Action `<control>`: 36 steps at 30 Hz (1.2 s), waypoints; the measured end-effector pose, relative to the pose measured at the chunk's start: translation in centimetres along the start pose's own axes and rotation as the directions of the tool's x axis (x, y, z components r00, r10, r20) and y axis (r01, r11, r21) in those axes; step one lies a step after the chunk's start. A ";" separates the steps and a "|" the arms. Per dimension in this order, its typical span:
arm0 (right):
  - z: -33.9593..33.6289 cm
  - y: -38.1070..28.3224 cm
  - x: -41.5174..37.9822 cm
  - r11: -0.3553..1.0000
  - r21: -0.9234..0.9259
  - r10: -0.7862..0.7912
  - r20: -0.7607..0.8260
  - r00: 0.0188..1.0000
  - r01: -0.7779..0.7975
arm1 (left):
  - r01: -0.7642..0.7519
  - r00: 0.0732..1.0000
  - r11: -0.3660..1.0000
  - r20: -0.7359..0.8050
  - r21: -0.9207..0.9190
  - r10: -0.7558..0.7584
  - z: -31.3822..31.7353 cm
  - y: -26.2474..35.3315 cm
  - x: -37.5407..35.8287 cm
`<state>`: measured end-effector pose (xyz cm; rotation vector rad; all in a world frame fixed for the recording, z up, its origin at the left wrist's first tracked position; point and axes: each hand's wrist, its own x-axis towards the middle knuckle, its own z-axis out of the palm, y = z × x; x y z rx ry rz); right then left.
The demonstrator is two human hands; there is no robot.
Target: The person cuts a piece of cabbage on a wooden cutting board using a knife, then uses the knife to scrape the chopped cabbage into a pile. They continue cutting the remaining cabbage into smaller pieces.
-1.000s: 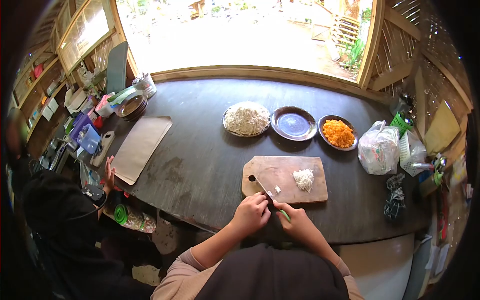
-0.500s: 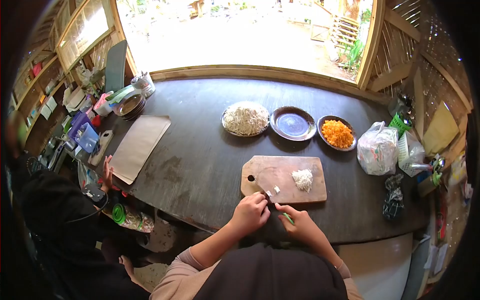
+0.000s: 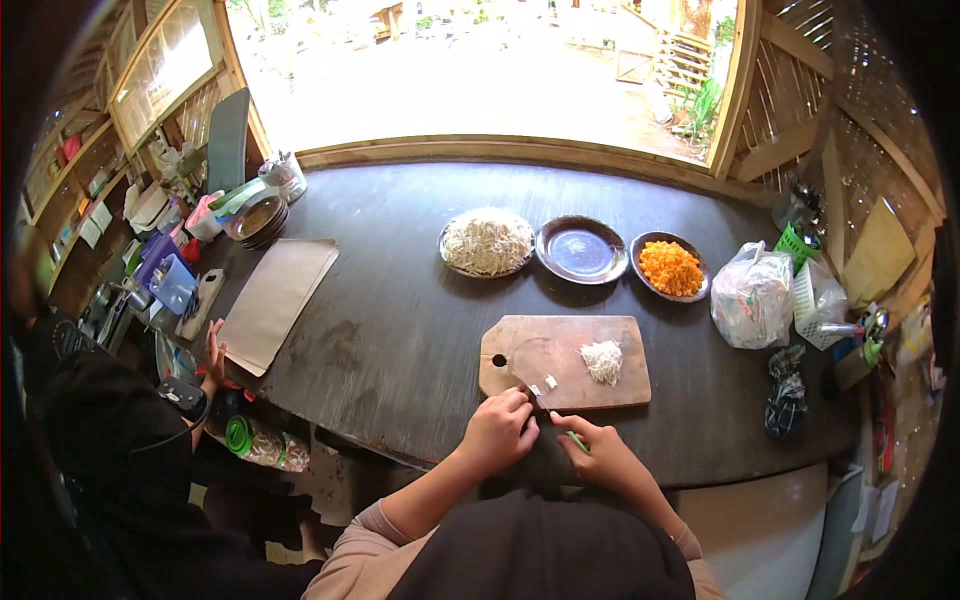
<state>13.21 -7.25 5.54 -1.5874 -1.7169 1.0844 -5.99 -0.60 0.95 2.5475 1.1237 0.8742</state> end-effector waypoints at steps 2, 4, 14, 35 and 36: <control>-0.1 0.0 0.0 0.997 0.070 -0.032 -0.024 0.999 0.033 | 0.003 1.000 1.000 0.002 0.007 -0.003 0.0 0.0 0.0; 1.2 1.8 1.3 0.995 0.059 -0.081 -0.057 0.995 0.084 | -0.019 1.000 1.000 -0.009 0.003 0.019 0.1 -0.1 -0.1; -0.2 -0.4 0.0 0.999 0.037 -0.016 -0.010 1.000 0.017 | 0.000 1.000 1.000 0.009 -0.011 0.000 0.1 -0.1 -0.3; 0.1 0.7 0.3 0.995 0.094 0.025 0.017 1.000 -0.026 | 0.035 0.999 0.998 0.016 -0.052 -0.034 0.0 -0.1 -0.1; 0.0 0.5 0.2 0.995 0.092 0.026 0.017 1.000 -0.028 | 0.037 0.999 0.998 0.014 -0.050 -0.036 0.0 -0.1 -0.1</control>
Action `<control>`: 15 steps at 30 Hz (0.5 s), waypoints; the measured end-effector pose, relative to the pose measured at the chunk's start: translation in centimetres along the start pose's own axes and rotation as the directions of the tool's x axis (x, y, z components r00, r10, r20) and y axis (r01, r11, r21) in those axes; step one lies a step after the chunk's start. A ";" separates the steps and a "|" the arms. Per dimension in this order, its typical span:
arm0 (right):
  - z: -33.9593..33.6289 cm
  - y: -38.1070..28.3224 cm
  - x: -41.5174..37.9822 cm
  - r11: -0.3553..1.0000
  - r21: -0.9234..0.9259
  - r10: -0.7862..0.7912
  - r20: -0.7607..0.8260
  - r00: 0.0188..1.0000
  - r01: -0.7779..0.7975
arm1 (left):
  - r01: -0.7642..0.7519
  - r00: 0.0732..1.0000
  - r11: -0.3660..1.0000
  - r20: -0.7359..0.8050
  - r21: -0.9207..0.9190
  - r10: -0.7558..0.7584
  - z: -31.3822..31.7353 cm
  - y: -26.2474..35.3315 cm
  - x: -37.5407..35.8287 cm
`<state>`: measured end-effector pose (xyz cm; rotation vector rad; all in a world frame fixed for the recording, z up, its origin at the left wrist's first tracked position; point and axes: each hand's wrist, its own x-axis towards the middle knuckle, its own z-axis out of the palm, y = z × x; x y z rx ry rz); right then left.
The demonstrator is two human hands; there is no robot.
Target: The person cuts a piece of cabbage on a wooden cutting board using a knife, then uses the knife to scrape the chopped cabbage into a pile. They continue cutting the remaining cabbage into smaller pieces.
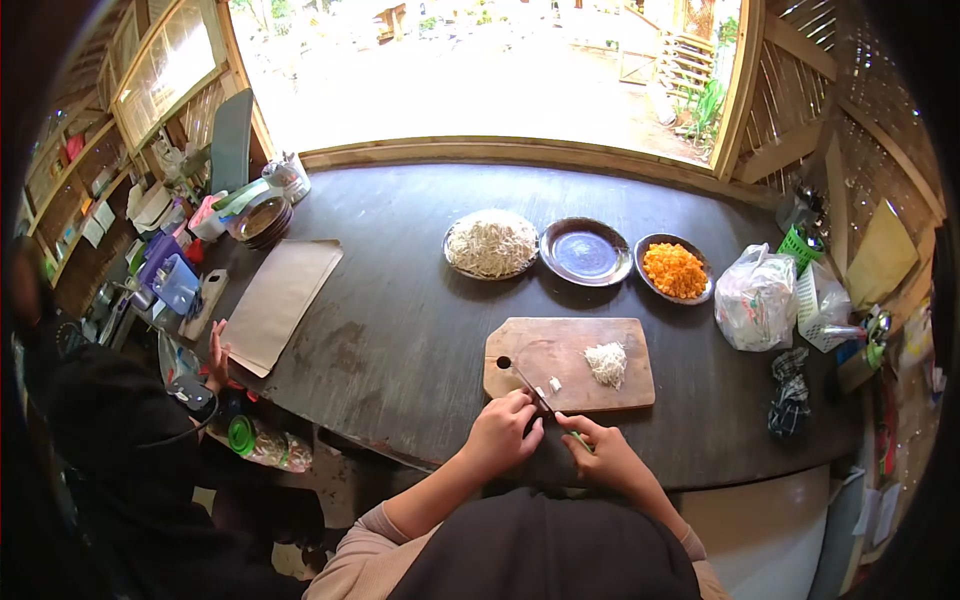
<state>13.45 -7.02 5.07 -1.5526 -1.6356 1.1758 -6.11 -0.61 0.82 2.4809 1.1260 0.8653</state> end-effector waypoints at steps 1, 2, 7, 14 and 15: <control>0.0 -0.1 0.0 0.999 0.025 0.028 0.016 0.999 -0.028 | 0.002 1.000 1.000 -0.002 0.002 -0.002 0.0 0.0 0.0; 0.0 -0.2 0.0 0.997 0.049 0.055 0.034 0.998 -0.057 | 0.004 1.000 1.000 -0.002 0.001 -0.004 0.0 0.0 0.0; -0.1 -0.2 0.2 0.995 0.068 0.068 0.044 0.997 -0.071 | -0.012 0.999 1.000 -0.036 -0.013 0.011 0.2 -0.1 -0.1; -0.3 -0.1 0.3 0.988 0.137 0.071 0.042 0.997 -0.076 | -0.010 0.999 1.000 -0.045 -0.011 0.010 0.3 -0.3 -0.2; -0.3 -0.2 0.3 0.988 0.137 0.072 0.043 0.997 -0.077 | -0.010 0.999 1.000 -0.033 -0.015 0.009 0.2 -0.3 -0.2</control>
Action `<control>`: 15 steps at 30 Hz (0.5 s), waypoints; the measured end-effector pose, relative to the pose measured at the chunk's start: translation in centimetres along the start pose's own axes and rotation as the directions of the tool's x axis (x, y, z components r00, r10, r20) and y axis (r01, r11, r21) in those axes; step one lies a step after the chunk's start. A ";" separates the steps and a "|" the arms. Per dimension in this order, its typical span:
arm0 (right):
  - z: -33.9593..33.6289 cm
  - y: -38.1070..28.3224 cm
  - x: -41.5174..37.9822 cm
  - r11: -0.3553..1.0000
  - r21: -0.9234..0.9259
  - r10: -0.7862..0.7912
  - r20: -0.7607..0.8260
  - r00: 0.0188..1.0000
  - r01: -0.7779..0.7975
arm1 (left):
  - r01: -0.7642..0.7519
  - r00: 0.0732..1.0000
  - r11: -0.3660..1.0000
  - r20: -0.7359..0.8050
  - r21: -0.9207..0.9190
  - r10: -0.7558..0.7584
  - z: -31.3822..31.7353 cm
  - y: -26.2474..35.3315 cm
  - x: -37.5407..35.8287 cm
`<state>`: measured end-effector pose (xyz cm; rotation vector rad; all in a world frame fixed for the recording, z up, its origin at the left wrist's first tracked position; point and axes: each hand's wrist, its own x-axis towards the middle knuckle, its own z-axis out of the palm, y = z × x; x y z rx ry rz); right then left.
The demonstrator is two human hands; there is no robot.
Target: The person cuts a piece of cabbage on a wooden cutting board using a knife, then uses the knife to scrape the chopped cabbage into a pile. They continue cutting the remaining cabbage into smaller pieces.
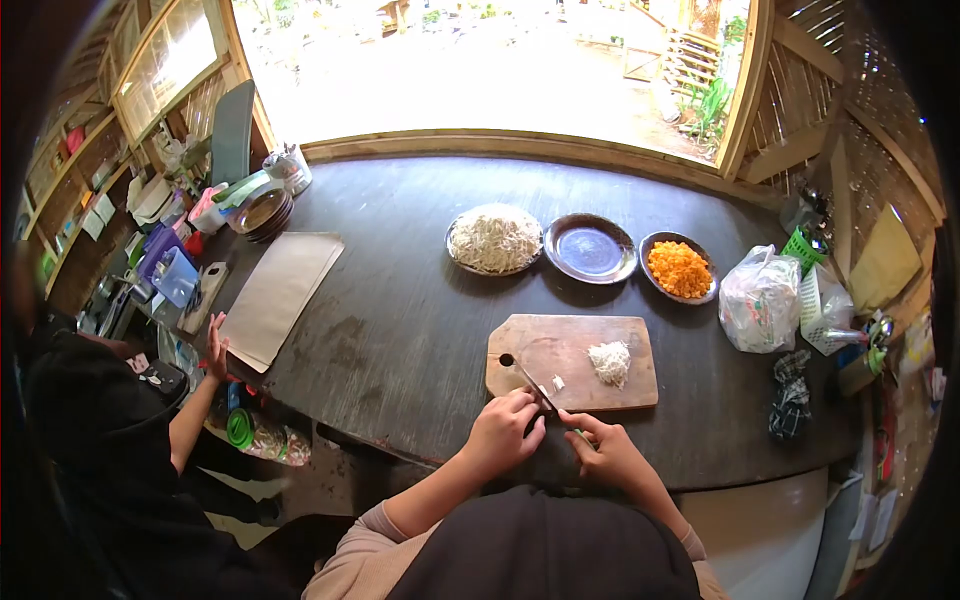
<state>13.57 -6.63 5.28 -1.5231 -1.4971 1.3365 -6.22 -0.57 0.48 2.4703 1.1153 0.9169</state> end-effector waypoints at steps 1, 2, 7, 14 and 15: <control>0.0 0.0 0.0 1.000 -0.010 -0.002 0.007 1.000 0.002 | 0.001 1.000 1.000 0.012 -0.004 -0.001 0.0 0.0 0.0; 0.0 0.0 0.1 1.000 -0.019 -0.004 0.015 1.000 0.004 | 0.001 1.000 1.000 0.011 -0.004 -0.001 0.0 0.0 0.0; -0.4 0.0 0.2 0.999 0.014 0.043 0.041 0.998 -0.043 | 0.003 1.000 1.000 -0.001 0.014 -0.003 0.1 0.0 0.0; 1.0 1.2 1.3 0.998 -0.040 -0.052 -0.021 0.998 0.051 | -0.009 0.999 0.998 -0.033 0.068 0.011 0.3 0.3 0.0; 1.1 1.0 1.3 0.998 -0.042 -0.054 -0.022 0.998 0.053 | -0.007 0.999 0.999 -0.033 0.053 0.009 0.1 0.4 0.1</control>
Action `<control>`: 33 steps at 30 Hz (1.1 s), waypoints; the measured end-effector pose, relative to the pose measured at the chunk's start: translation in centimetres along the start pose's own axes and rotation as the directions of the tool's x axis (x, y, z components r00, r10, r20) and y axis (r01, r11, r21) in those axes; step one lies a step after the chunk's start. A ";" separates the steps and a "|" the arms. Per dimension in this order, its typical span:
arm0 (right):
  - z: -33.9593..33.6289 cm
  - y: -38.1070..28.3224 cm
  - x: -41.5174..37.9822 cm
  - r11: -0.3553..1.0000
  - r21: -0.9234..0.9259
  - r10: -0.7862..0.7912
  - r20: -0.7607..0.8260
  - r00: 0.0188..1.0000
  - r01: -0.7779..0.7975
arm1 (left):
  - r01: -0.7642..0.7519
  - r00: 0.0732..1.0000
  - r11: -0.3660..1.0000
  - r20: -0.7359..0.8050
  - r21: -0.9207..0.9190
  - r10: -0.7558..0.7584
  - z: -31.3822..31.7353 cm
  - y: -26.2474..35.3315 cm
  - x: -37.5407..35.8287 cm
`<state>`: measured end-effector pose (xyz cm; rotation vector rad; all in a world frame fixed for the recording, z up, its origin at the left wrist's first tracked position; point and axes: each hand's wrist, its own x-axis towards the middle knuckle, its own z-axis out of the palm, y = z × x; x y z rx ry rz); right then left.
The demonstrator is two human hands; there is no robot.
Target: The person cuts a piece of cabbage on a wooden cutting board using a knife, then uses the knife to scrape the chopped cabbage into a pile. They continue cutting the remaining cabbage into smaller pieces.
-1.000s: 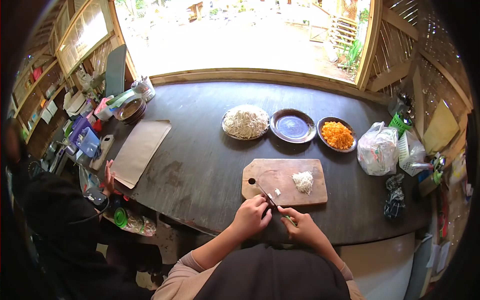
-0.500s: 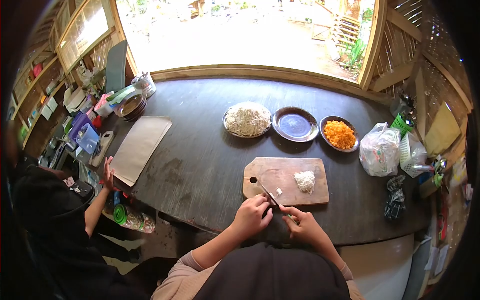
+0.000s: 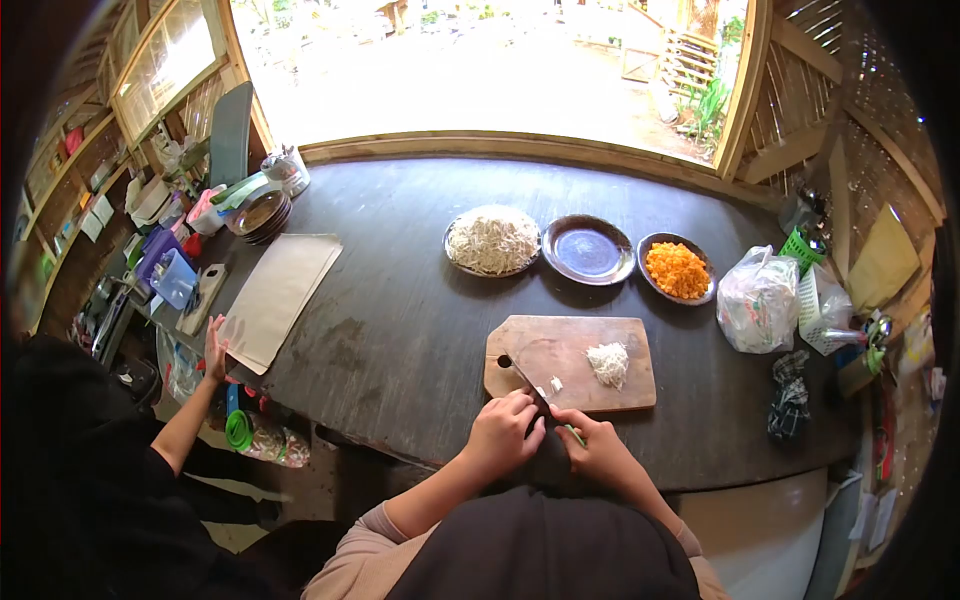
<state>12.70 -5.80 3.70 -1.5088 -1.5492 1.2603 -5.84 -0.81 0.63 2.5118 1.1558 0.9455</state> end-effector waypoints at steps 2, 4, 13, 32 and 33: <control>0.1 -0.4 0.1 1.000 -0.024 -0.020 -0.011 1.000 0.020 | 0.003 1.000 1.000 -0.002 -0.011 -0.003 0.1 -0.1 -0.1; -0.2 -0.8 0.1 1.000 0.006 -0.011 -0.013 1.000 0.011 | -0.036 0.997 0.994 -0.073 -0.099 0.029 1.0 -0.8 -0.3; -0.7 -1.1 -0.9 0.998 0.012 0.055 0.010 0.998 -0.056 | -0.046 0.995 0.995 -0.089 -0.091 0.038 1.5 -1.0 -1.0; -1.1 -1.3 -0.9 0.998 0.030 0.052 0.047 0.998 -0.053 | -0.050 0.996 0.996 -0.078 -0.069 0.045 1.4 -1.1 -1.0; -1.1 -1.3 -0.9 0.998 0.030 0.053 0.047 0.998 -0.054 | -0.048 0.996 0.996 -0.074 -0.070 0.043 1.5 -1.1 -1.1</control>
